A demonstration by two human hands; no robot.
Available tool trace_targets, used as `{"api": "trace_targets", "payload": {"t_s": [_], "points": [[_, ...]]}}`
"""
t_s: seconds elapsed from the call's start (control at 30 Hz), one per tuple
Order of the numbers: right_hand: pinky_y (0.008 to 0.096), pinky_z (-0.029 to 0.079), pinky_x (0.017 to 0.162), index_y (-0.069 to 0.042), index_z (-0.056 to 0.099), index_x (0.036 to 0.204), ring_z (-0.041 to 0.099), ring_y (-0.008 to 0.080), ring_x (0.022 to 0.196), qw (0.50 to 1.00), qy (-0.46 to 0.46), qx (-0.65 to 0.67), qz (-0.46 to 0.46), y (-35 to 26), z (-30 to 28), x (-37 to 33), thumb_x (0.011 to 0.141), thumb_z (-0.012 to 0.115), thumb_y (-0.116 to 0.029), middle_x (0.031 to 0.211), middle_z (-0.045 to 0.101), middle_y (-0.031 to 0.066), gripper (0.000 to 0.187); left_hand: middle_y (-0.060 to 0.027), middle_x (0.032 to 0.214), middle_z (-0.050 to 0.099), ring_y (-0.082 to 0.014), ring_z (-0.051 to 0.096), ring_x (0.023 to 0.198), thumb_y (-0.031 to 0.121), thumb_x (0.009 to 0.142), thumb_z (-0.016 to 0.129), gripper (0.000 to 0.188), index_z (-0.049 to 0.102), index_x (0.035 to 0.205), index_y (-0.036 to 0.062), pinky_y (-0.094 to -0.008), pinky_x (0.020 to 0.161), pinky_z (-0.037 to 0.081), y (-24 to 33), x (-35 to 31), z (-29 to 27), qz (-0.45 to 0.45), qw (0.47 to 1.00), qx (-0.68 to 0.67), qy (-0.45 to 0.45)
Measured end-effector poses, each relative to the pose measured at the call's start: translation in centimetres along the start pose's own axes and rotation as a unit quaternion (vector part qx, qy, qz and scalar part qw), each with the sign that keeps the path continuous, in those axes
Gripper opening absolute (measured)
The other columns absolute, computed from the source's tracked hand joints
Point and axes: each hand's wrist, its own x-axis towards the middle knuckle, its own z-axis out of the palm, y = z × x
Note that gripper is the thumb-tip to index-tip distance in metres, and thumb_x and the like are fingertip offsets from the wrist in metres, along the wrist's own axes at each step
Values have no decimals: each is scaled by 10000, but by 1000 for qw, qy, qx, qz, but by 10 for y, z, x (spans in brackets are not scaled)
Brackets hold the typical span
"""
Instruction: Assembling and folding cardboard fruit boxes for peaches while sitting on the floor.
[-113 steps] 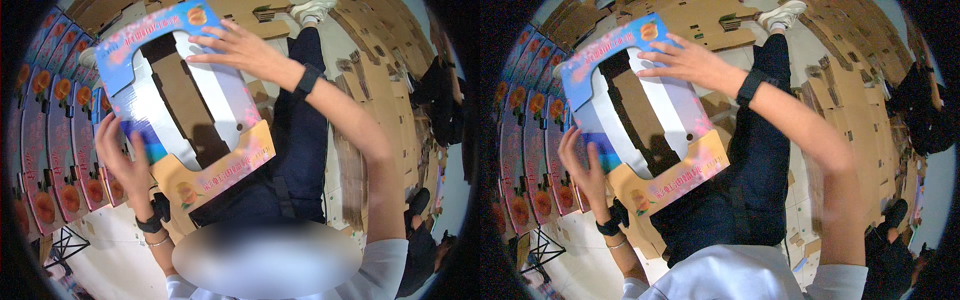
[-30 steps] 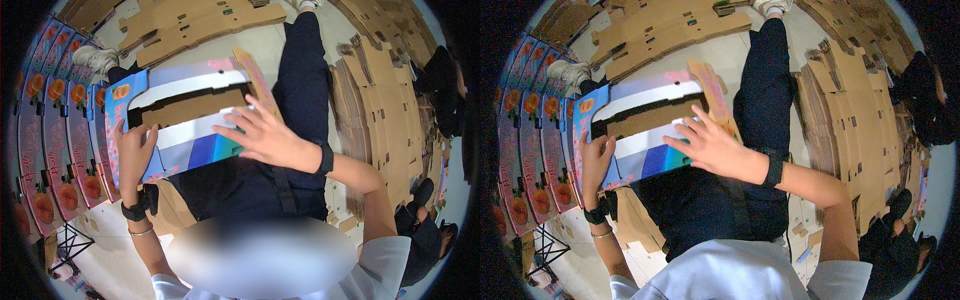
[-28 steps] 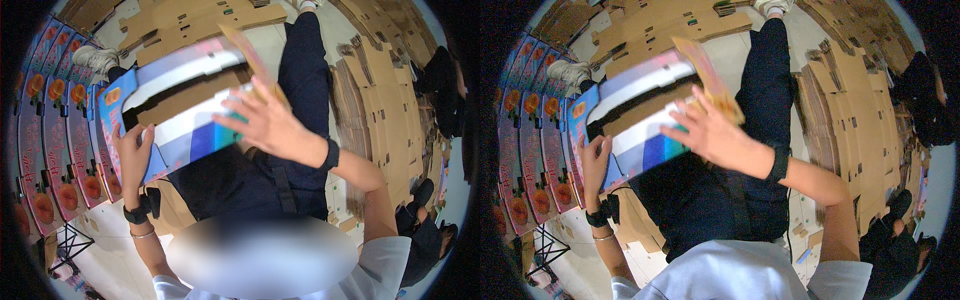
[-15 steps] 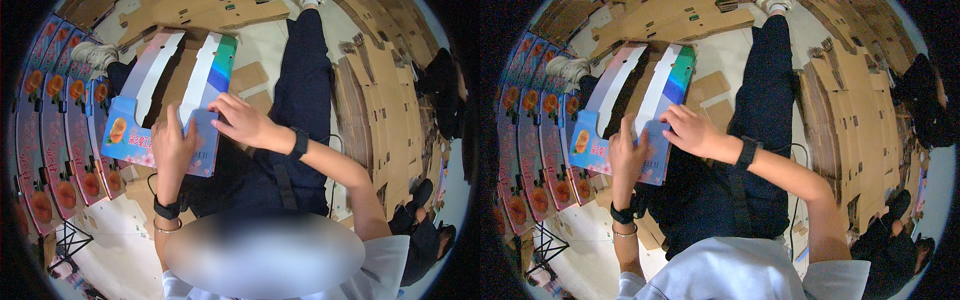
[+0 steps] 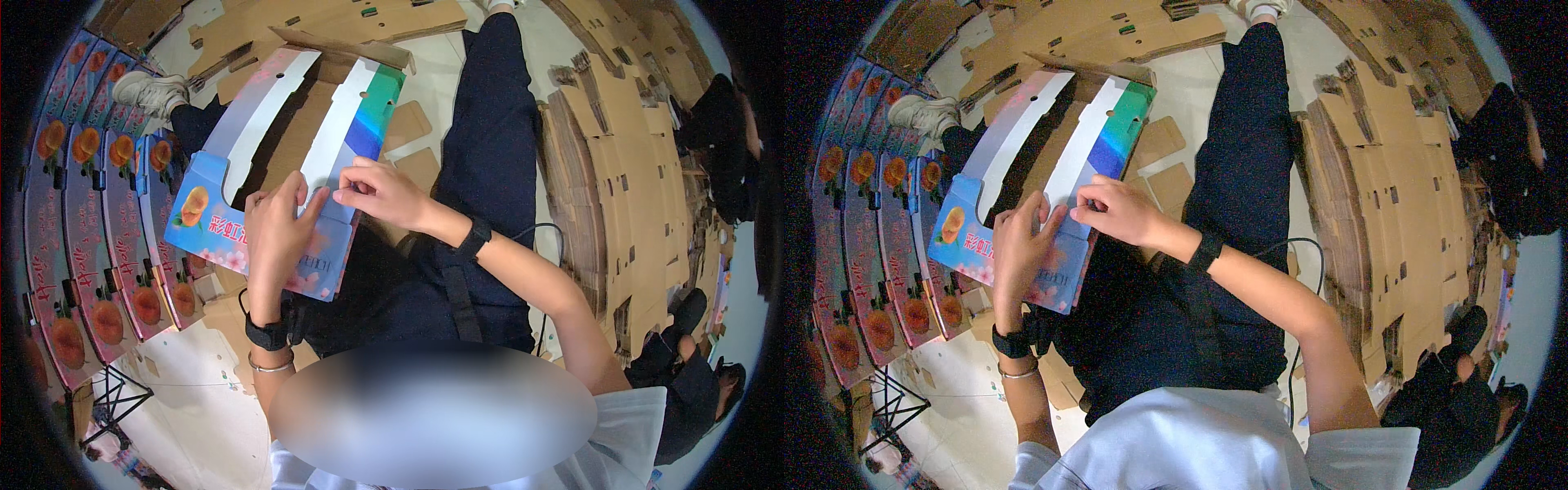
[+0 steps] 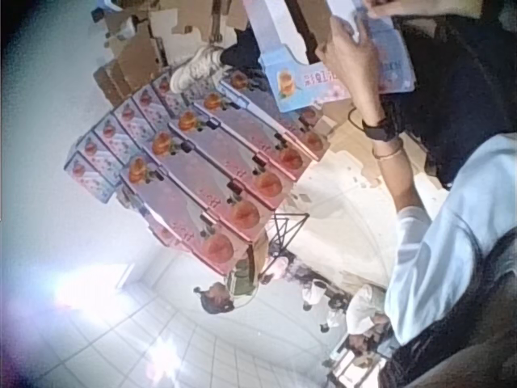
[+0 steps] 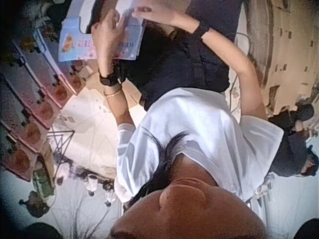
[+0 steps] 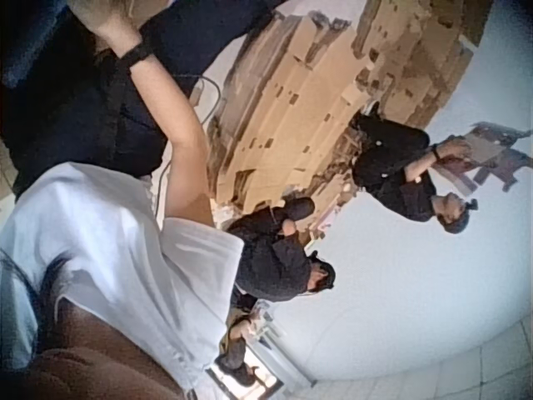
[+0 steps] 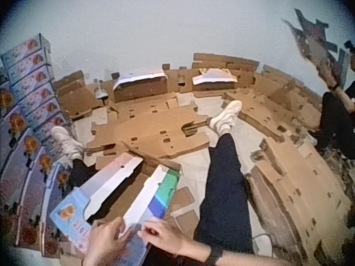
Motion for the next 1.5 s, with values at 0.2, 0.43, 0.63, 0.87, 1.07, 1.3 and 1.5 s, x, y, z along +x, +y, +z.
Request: {"api": "trace_targets", "payload": {"t_s": [0.2, 0.43, 0.63, 0.87, 1.07, 1.3, 1.5], "points": [[299, 384, 640, -38, 593, 793, 477, 162, 684, 999, -10, 31, -4, -1, -5, 0, 908, 612, -320, 743, 458, 49, 305, -151, 601, 530, -382, 543, 681, 387, 898, 615, 374, 491, 761, 63, -424, 719, 408, 2, -2, 1, -1, 1000, -13, 7], [315, 365, 657, -20, 620, 739, 472, 169, 699, 975, -88, 202, 24, 12, -10, 5, 905, 620, -333, 708, 469, 47, 354, -124, 517, 489, -341, 514, 580, 384, 857, 666, 391, 486, 719, 65, -395, 717, 395, 3, -5, 2, 8, 999, -21, 37], [315, 350, 690, -12, 655, 770, 472, 157, 753, 984, -64, 167, 3, 12, -10, -1, 902, 623, -359, 729, 479, 51, 373, -134, 589, 545, -351, 552, 684, 367, 870, 664, 355, 515, 779, 57, -425, 655, 410, 3, -4, -1, -19, 1000, -5, 8], [297, 363, 732, -10, 663, 784, 496, 151, 805, 970, -98, 219, 40, 0, -18, -3, 908, 611, -378, 792, 537, 55, 392, -135, 616, 558, -347, 558, 699, 408, 893, 620, 365, 523, 820, 64, -435, 681, 412, 4, -6, -5, -10, 1000, -19, -12], [269, 392, 871, -3, 652, 883, 534, 164, 906, 969, -71, 234, 41, -8, -12, -16, 909, 623, -345, 935, 571, 73, 344, -129, 519, 492, -336, 520, 600, 386, 889, 626, 368, 494, 762, 67, -393, 758, 410, 1, -5, -4, 21, 998, -27, 44], [340, 433, 897, -13, 631, 965, 552, 251, 993, 998, -34, 6, -47, -11, -28, -9, 901, 602, -253, 1020, 578, 122, 250, -144, 636, 558, -300, 574, 702, 355, 883, 643, 372, 494, 744, 45, -376, 606, 414, 6, -7, -12, -40, 999, -12, -30], [389, 408, 971, -103, 639, 1125, 502, 271, 1118, 927, 61, -304, -210, -11, -84, 21, 886, 544, -179, 1165, 572, 71, 269, -116, 661, 490, -249, 470, 658, 213, 849, 692, 285, 512, 744, 18, -331, 613, 411, 1, -37, -25, 0, 998, -61, -16]]}}
